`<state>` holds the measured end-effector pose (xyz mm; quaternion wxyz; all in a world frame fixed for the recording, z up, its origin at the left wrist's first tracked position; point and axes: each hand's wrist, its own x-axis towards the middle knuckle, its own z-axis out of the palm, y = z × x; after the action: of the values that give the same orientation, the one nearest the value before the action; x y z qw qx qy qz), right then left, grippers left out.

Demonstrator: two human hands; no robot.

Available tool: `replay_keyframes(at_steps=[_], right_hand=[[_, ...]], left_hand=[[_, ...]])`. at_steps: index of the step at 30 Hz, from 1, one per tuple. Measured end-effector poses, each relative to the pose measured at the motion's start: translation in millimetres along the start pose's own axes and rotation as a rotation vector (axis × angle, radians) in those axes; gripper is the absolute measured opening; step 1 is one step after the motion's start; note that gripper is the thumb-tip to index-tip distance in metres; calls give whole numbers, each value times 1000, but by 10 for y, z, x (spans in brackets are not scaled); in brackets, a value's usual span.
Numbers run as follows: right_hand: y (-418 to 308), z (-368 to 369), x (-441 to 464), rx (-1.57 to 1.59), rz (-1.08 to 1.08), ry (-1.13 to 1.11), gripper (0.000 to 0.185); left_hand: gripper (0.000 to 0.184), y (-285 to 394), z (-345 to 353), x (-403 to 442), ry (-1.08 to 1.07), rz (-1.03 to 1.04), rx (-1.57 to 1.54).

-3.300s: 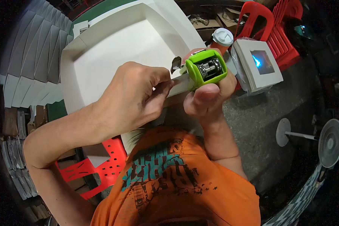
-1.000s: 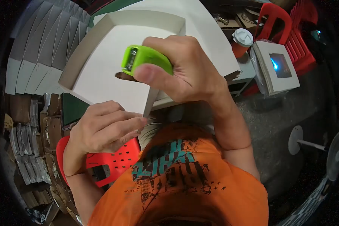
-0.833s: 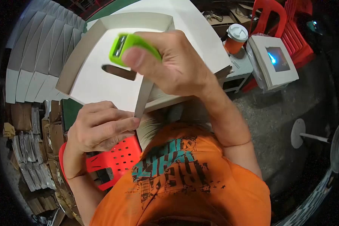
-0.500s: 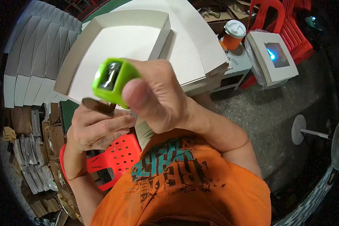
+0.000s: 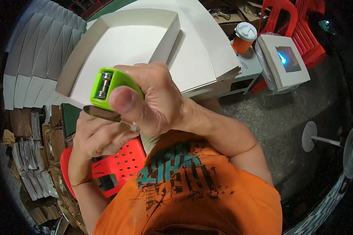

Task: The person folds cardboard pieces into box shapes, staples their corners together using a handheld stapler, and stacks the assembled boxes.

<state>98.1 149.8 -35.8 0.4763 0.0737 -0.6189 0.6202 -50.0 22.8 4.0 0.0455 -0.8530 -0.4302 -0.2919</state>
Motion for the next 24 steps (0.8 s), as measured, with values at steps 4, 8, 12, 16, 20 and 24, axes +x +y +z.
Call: replay_keyframes(at_steps=[4, 8, 12, 16, 20, 24], right_hand=[[-56, -11, 18, -33, -10, -69, 66], [-51, -11, -48, -190, -78, -177, 76], [8, 52, -93, -228, -127, -137, 72], [95, 84, -56, -187, -225, -96, 61], [95, 44, 9, -172, -295, -83, 56], [40, -47, -5, -171, -237, -61, 62]], left_hand=[[36, -16, -67, -79, 38, -116, 35], [47, -135, -81, -186, 74, -132, -38], [59, -149, -112, -187, -4, -117, 1], [59, -200, -56, -228, 46, -149, -11], [52, -232, -36, -305, 159, -216, -140], [47, -286, -33, -277, 229, -152, -208]])
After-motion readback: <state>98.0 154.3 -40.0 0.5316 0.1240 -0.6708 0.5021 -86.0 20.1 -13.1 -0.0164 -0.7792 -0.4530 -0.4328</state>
